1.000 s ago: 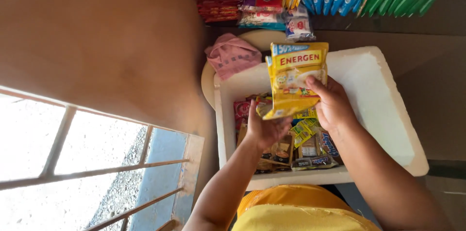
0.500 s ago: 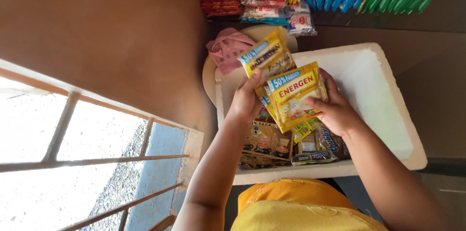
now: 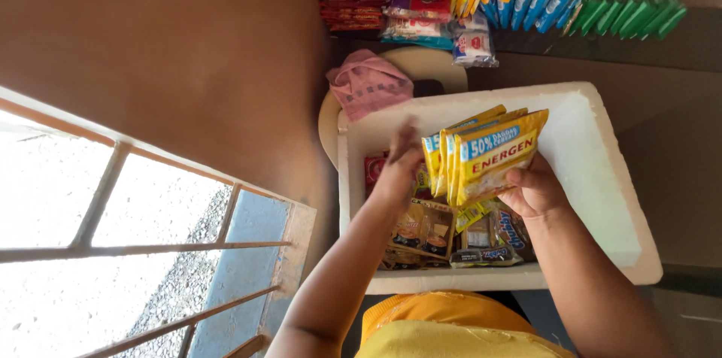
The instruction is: Transferring various snack and beverage packets from a foam container to grocery shelves.
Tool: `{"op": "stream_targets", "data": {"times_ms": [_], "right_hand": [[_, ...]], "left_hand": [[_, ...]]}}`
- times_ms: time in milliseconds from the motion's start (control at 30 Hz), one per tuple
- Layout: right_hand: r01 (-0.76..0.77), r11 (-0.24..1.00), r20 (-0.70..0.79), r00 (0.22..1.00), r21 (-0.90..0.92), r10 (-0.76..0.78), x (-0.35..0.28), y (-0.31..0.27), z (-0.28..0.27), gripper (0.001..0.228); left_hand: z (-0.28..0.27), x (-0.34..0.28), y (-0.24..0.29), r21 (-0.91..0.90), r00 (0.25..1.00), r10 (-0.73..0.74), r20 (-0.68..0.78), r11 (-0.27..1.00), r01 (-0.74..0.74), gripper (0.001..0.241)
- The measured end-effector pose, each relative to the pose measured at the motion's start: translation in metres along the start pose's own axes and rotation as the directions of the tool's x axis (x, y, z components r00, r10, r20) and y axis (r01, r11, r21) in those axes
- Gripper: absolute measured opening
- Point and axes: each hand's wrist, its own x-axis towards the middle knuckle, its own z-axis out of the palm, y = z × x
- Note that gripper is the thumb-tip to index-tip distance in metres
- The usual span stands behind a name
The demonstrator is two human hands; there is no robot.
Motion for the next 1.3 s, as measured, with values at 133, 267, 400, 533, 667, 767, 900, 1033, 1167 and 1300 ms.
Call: {"op": "stream_targets", "data": {"times_ms": [133,267,400,533,667,767,900,1033,1167,1300], "right_hand": [[0.039,0.997,-0.033,0.999,-0.07,-0.041,0.024,-0.002,0.012,0.061],[0.034,0.902,-0.237,0.96,-0.431,-0.149,0.043,0.015,0.022,0.058],[0.077,0.774,-0.207,0.943,-0.628,-0.262,0.061,0.031,0.018,0.062],[-0.083,0.884,-0.316,0.946,-0.46,-0.076,0.091,0.036,0.037,0.072],[-0.03,0.837,-0.334,0.924,-0.547,-0.185,0.139,0.046,0.047,0.087],[0.079,0.77,-0.247,0.922,-0.633,-0.297,0.187,0.045,0.04,0.089],[0.033,0.763,-0.2,0.957,-0.646,-0.211,0.264,0.016,0.057,0.089],[0.12,0.78,-0.027,0.984,-0.614,-0.173,0.353,0.008,0.042,0.089],[0.123,0.696,-0.07,0.968,-0.707,-0.242,0.424,0.016,0.035,0.08],[0.385,0.544,0.145,0.89,-0.745,-0.431,0.498,0.04,-0.015,0.068]], "left_hand": [[0.004,-0.002,-0.027,-0.453,0.914,-0.035,0.404,0.86,0.233,0.074],[-0.002,0.009,-0.051,-0.36,0.961,-0.009,0.276,0.926,0.112,0.083],[0.003,-0.001,-0.014,0.051,0.999,0.024,-0.022,0.998,-0.023,0.086],[-0.005,0.015,0.023,0.017,0.969,0.23,0.086,0.972,-0.233,0.077],[-0.022,0.056,0.036,0.261,0.922,0.386,-0.03,0.893,-0.365,0.065],[-0.029,0.09,0.068,0.366,0.708,0.7,-0.098,0.687,-0.628,0.057],[-0.055,0.166,0.119,0.177,0.871,0.429,-0.24,0.901,-0.395,0.041],[-0.082,0.237,0.172,0.215,0.862,0.449,-0.234,0.889,-0.405,0.038],[-0.107,0.316,0.19,0.237,0.82,0.518,-0.244,0.852,-0.468,0.039],[-0.115,0.365,0.207,0.523,0.793,0.533,-0.294,0.784,-0.334,0.039]]}}
